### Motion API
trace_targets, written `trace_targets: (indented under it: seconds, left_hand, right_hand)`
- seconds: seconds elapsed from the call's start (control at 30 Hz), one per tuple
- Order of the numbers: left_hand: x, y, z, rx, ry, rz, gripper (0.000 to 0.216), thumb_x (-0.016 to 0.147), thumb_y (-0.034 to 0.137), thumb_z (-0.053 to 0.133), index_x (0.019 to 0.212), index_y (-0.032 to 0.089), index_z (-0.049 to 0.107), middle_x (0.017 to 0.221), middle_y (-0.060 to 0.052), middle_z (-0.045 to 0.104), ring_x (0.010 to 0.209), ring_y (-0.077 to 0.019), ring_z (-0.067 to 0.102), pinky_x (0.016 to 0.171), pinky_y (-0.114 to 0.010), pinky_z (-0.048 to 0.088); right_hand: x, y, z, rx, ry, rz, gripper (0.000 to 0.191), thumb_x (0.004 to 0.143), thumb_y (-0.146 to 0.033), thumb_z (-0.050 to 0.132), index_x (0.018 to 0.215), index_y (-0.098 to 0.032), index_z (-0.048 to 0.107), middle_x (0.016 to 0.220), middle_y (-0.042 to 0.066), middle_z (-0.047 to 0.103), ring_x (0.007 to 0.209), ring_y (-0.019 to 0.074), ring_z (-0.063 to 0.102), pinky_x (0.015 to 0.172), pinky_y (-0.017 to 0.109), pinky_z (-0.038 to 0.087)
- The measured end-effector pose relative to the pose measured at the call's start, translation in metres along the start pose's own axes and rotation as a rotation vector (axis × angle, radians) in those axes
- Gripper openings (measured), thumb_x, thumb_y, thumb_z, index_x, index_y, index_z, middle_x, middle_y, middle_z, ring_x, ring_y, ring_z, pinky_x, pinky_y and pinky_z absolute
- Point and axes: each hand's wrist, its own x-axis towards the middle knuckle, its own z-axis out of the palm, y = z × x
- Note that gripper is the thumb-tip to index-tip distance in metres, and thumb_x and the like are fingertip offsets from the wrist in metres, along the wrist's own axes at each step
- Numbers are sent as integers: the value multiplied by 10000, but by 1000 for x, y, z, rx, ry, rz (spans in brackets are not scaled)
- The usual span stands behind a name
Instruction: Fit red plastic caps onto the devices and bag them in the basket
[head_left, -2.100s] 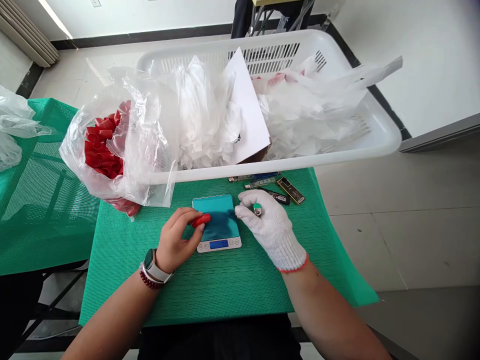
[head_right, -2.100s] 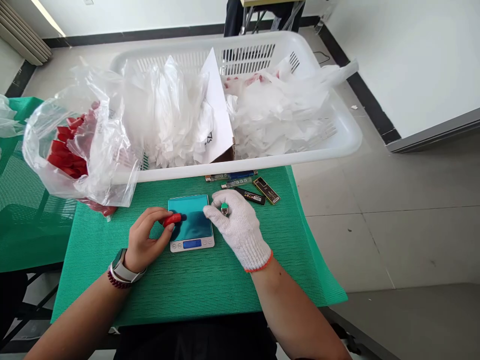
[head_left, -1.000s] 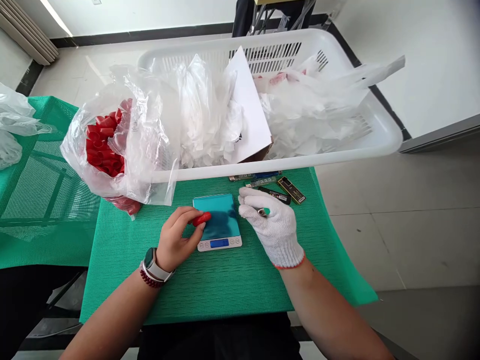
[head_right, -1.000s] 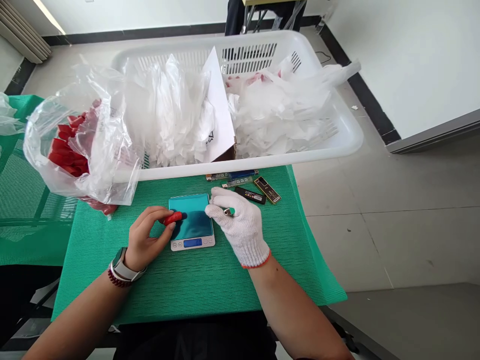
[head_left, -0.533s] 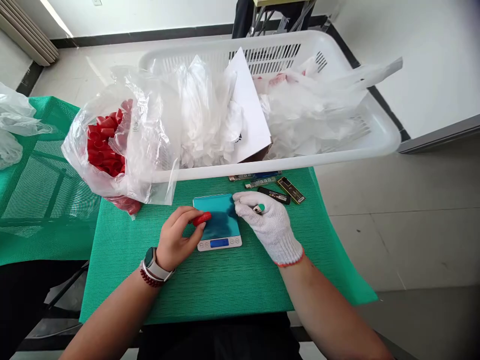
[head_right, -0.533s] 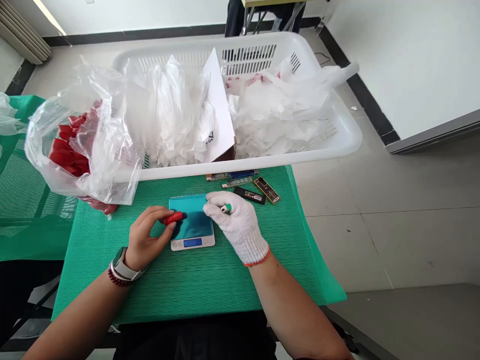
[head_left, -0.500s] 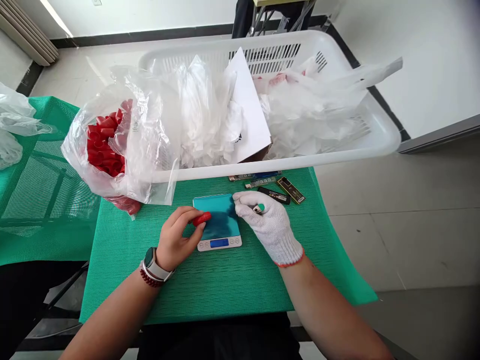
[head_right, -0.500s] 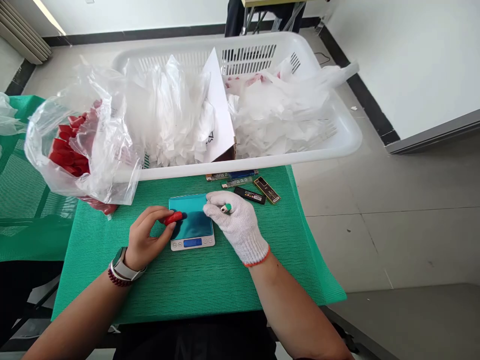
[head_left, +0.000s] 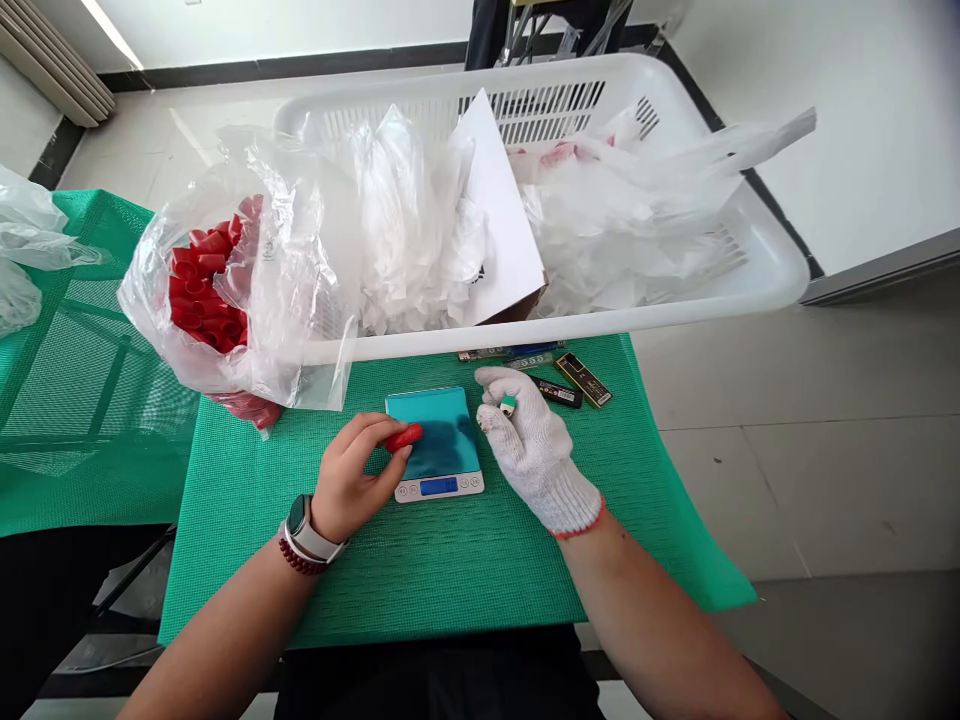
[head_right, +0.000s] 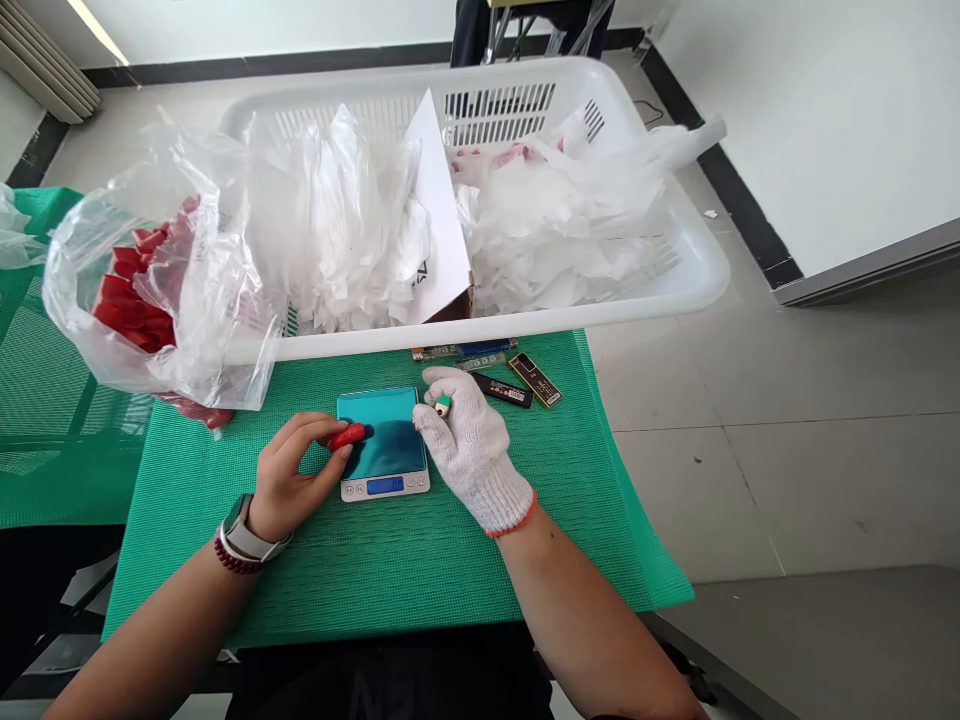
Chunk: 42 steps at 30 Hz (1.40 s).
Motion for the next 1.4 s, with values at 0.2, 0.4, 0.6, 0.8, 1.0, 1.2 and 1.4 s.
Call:
trace_targets:
  seconds: [0.2,0.4,0.6,0.8,1.0,1.2,1.4]
  left_hand:
    - [0,0,0,8,-1,-1,220,890,109,648,1094,185,624,965,-65,689,856,-161,669,748,-295,602]
    - [0,1,0,10,2,3,220,885,108,655,1090,180,624,961,-64,689,849,-158,670,745,-291,602]
    - [0,1,0,14,10,4,213,892,118,647,1091,189,623,957,-61,691,845,-162,673,732,-296,606]
    - [1,1,-1,19,13,9,206,891,114,643,1084,186,626,951,-62,691,840,-162,674,729,-295,603]
    - [1,1,-2,32,35,-12,179,890,135,657,1061,180,636,939,-54,696,810,-151,672,727,-288,595]
    - [0,-1,-3,55,67,-28,167,891,161,663,1053,181,629,934,-46,704,792,-147,681,719,-287,599]
    - [0,-2,-3,88,68,-40,133,905,204,651,1036,189,631,919,-44,710,797,-158,686,723,-305,606]
  right_hand:
    - [3,-2,-3,97,21,-6,269,941,-463,581,837,-215,588,1086,106,686,1043,220,667,896,377,528]
    - [4,1,-4,211,19,103,280,905,-437,650,751,-204,658,991,81,732,984,229,693,883,390,539]
    - [5,0,-3,149,-47,50,225,925,-442,619,941,-220,654,1120,85,713,1071,230,674,938,409,533]
    - [7,-2,-3,54,-107,43,186,903,-425,658,885,-245,704,1103,57,741,1066,241,686,958,433,542]
    - [3,0,-2,108,-22,13,224,983,-346,529,1136,-232,645,1174,82,706,1108,226,672,983,428,553]
    - [-2,1,2,467,219,97,269,1003,-389,485,1216,-235,546,1055,79,685,1017,214,687,794,372,645]
    - [-3,-1,0,550,120,243,299,992,-471,474,1204,-260,488,899,27,641,761,154,643,517,236,566]
